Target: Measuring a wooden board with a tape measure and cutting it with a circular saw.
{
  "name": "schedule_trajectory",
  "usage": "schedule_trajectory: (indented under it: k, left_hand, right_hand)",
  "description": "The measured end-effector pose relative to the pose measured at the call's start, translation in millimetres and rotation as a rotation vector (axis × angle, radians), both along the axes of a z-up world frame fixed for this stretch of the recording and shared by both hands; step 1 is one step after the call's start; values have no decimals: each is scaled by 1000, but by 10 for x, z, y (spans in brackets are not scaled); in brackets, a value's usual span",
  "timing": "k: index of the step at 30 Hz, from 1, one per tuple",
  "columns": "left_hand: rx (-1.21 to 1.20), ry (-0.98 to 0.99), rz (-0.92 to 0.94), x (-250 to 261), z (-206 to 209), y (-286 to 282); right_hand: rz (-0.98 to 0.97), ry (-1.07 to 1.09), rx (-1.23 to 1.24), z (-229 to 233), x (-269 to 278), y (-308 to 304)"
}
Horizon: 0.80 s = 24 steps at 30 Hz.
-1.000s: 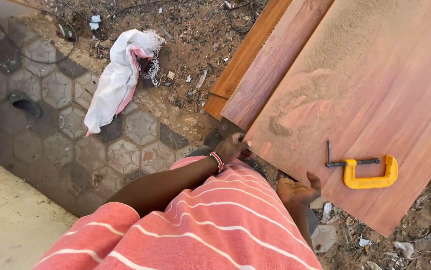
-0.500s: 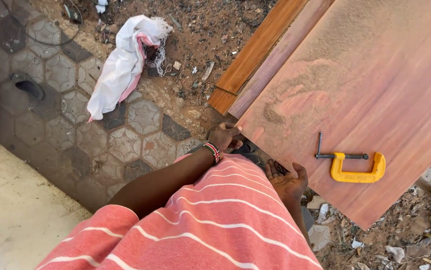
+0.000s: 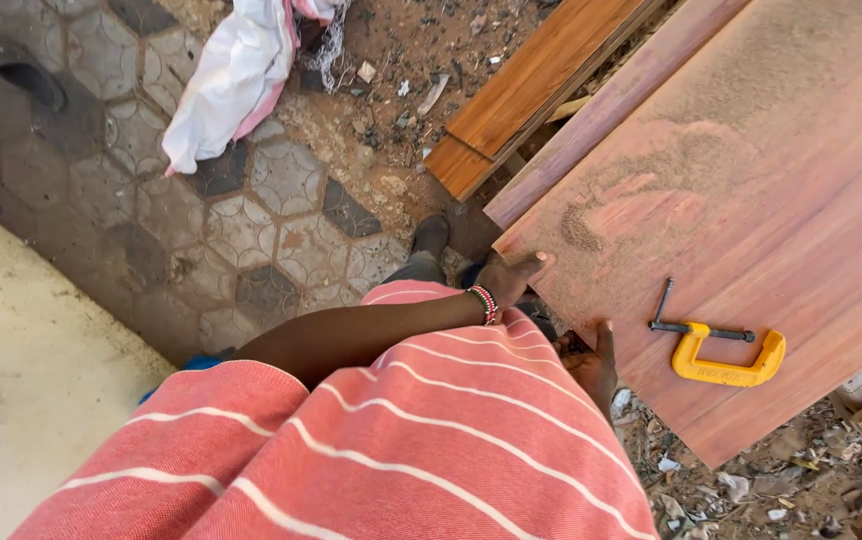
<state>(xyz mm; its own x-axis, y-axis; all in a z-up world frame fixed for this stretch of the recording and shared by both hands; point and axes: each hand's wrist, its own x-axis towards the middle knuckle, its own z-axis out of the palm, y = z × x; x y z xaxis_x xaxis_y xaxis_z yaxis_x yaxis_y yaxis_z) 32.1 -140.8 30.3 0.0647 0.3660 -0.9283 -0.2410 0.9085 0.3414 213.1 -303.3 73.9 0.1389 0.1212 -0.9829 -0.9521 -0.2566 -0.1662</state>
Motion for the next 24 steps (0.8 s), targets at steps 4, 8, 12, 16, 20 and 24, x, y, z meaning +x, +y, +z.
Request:
schedule_trajectory:
  k: [4,8,12,16,20,24]
  left_hand:
    - [-29,-53,-22,145,79,19]
    - [0,-53,-132,209,-319,-169]
    - [-4,-24,-188,305,-443,-66]
    - [319,189,-824,359,-966,-262]
    - [504,219,-1019,357,-946,-211]
    - [259,237,-759,361,-462,51]
  right_hand:
    - [104,-12,-19,-247,257,-198]
    - [94,-18,-72,-60,290,-11]
    - [129,-25,-46,6,446,-53]
    - [948,-507,-188,575,113,242]
    - [286,67,-22,-178,585,-152]
    - [257,80,25,-443,598,-183]
